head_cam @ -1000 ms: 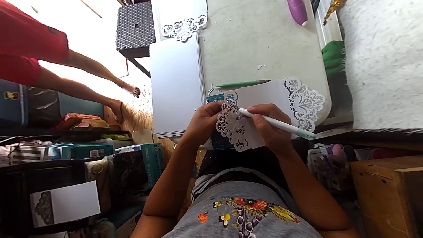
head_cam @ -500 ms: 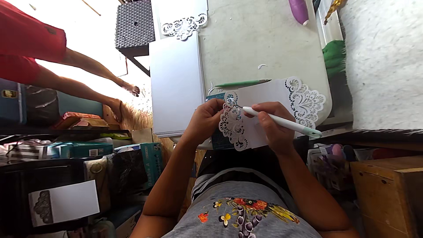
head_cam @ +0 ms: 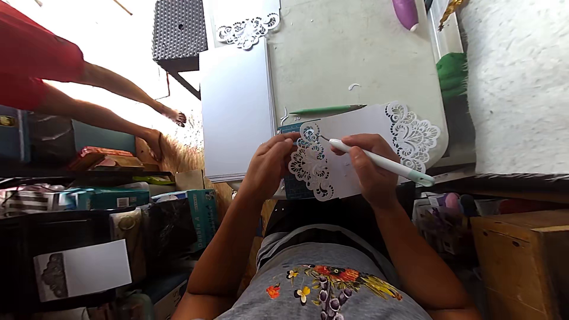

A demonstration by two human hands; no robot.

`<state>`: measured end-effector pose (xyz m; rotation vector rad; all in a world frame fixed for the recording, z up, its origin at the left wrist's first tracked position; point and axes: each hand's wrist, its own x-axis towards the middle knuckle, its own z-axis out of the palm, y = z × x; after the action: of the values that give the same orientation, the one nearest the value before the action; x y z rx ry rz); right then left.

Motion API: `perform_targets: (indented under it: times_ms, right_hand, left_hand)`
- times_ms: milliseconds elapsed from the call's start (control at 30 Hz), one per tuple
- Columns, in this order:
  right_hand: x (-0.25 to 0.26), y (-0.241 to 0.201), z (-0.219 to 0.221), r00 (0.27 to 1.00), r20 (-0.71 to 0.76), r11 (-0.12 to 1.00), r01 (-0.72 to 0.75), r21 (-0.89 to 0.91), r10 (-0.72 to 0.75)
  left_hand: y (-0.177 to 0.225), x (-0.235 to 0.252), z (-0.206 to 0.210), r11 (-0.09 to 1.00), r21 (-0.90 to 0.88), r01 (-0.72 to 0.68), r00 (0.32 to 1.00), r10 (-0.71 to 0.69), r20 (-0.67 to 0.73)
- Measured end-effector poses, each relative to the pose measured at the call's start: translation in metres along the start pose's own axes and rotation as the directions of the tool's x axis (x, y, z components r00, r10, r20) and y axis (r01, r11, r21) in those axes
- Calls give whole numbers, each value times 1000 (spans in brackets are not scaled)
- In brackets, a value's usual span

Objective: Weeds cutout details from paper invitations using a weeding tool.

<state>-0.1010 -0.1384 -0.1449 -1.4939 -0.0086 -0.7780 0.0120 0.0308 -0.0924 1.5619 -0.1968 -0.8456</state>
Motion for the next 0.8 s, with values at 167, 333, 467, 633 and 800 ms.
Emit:
perform_targets:
  times_ms: [167,333,467,633,800]
  right_hand:
    - [0,-1,3,1000,-10,996,22,-86,-23]
    - [-1,-7,6,995,101,993,20,-116,-8]
    - [-4,-1,8,984,178,989,33,-143,-7]
    - [-4,1,8,980,200,981,43,-190,-4]
    - [-5,2,11,974,225,965,54,-255,5]
  left_hand:
    - [-9,-11,-1,996,-41,74,991,-69,114]
    - [-12,-7,0,998,29,47,998,-48,27]
    - [-12,-6,-2,999,2,34,999,-34,14]
    - [-15,-8,-4,1000,-10,23,999,-22,37]
    - [-15,-9,-5,1000,-3,9,998,-9,59]
